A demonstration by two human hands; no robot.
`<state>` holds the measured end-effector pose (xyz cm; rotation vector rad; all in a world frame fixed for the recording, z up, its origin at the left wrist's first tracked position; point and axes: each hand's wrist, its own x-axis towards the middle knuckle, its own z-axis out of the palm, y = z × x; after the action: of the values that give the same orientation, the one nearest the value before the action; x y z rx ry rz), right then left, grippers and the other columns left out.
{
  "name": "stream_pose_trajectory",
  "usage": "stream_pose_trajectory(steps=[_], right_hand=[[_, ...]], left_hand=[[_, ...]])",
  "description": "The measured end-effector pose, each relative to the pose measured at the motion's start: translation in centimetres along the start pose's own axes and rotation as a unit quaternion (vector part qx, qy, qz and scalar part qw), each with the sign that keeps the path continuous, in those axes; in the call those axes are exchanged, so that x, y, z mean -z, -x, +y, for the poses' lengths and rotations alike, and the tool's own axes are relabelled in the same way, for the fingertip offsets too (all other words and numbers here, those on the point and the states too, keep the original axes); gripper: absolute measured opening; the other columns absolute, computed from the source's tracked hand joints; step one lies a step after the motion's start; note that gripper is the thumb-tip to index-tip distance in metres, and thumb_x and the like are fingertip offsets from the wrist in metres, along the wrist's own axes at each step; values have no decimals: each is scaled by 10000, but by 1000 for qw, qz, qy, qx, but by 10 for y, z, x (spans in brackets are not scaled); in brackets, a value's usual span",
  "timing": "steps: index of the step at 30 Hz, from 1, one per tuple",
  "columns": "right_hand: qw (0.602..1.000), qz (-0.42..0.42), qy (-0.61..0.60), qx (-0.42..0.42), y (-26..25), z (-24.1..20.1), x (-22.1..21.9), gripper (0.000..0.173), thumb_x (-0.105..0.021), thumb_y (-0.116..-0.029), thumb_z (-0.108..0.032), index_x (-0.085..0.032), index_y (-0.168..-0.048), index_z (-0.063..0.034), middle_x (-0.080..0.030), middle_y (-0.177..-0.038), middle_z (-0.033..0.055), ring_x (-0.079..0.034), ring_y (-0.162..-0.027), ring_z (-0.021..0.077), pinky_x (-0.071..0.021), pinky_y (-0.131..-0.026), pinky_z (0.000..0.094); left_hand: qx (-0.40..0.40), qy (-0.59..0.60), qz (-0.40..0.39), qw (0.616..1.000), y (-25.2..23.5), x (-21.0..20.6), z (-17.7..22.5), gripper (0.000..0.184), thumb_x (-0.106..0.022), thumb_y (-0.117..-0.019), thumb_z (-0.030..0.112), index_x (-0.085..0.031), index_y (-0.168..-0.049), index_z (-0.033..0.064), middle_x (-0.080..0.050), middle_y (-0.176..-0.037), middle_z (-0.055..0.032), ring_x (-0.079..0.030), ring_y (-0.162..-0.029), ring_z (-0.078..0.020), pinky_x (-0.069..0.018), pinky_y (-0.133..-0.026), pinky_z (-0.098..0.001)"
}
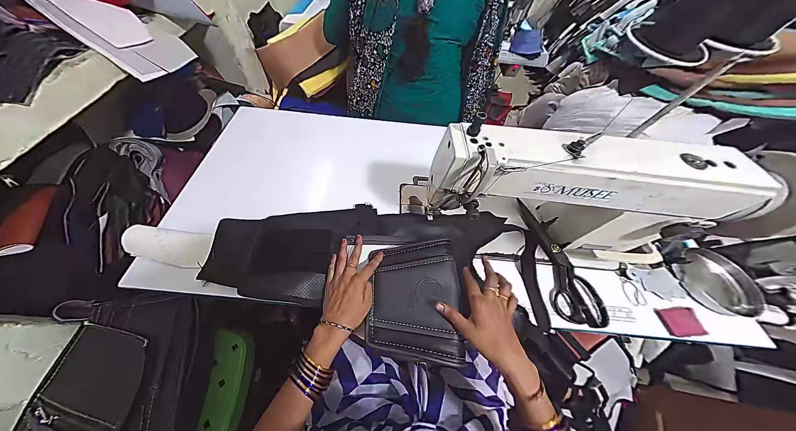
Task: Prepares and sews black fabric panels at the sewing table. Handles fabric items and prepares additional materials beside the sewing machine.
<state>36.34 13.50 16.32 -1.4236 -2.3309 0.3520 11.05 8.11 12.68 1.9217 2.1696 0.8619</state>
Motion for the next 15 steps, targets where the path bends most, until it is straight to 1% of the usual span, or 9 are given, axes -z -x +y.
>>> stream_pose_trajectory(steps=[2, 3, 5, 6, 7, 9, 11, 13, 15], right_hand=[[994, -47, -92, -49, -9, -6, 2, 960, -638, -807, -682, -594, -1317, 129, -529, -1413, 345, -498, -1301, 516, -381, -1031, 655], [978, -70, -178, -82, -11, -15, 5, 955, -687, -812, -594, -498, -1390, 142, -531, -1422, 299, -524, -1321, 384, -419, -1079, 519], [906, -94, -389, -137, -8, -30, 4, 1013, -755, -792, -427, -238, -1520, 51, -519, -1406, 161, -582, -1227, 91, -512, -1003, 246], [863, -93, -475, -143, -6, -31, 0, 1065, -779, -779, -305, -146, -1573, 16, -478, -1455, 153, -581, -1231, 63, -521, -999, 219], [835, -78, -525, -144, -7, -27, -4, 1067, -779, -759, -185, -141, -1591, 10, -477, -1473, 151, -590, -1224, 61, -527, -994, 215], [814, -32, -556, -166, -11, -4, -1, 993, -750, -727, -55, -242, -1576, 33, -591, -1385, 121, -661, -1120, 66, -575, -933, 233], [822, 13, -533, -199, -14, 32, 17, 913, -719, -737, -40, -297, -1544, 37, -663, -1257, 69, -696, -1010, 47, -602, -867, 234], [837, 57, -497, -222, -16, 67, 37, 847, -684, -759, -17, -321, -1522, 46, -670, -1204, 53, -695, -968, 22, -599, -833, 207], [845, 69, -472, -240, -18, 94, 50, 807, -667, -767, -7, -347, -1506, 38, -667, -1196, 39, -688, -961, -3, -588, -820, 174]], left_hand=[[0, 11, 1, 1000, -1, 0, -2, 550, -450, -926, 39, -653, -1395, 240, -403, -1587, -242, -315, -1469, -541, -254, -1172, -683], [0, 18, 5, 1000, -2, 0, -4, 545, -443, -929, 37, -654, -1391, 232, -402, -1586, -245, -321, -1466, -542, -254, -1169, -687], [-2, 41, 10, 999, -1, 0, -5, 515, -435, -950, 29, -660, -1379, 202, -413, -1581, -241, -334, -1460, -540, -262, -1162, -693], [-6, 51, 11, 999, -1, 0, -8, 509, -427, -957, 38, -654, -1385, 195, -419, -1580, -232, -333, -1461, -540, -264, -1155, -700], [-10, 60, 7, 998, -2, 1, -11, 501, -416, -974, 83, -628, -1414, 194, -417, -1587, -217, -322, -1469, -534, -261, -1151, -707], [-10, 83, -11, 996, -2, 4, -19, 527, -431, -1004, 298, -532, -1499, 150, -404, -1608, -171, -283, -1499, -501, -230, -1160, -711], [5, 98, -13, 995, -4, 7, -19, 634, -463, -1008, 434, -466, -1535, 80, -401, -1611, -168, -266, -1507, -498, -221, -1172, -700], [15, 80, -20, 996, -9, 13, -12, 650, -487, -1009, 404, -437, -1541, 34, -361, -1623, -204, -227, -1500, -546, -202, -1167, -718], [-5, 34, -29, 999, -22, 16, 12, 573, -536, -997, 311, -497, -1510, 57, -392, -1611, -192, -224, -1499, -554, -167, -1130, -786]])
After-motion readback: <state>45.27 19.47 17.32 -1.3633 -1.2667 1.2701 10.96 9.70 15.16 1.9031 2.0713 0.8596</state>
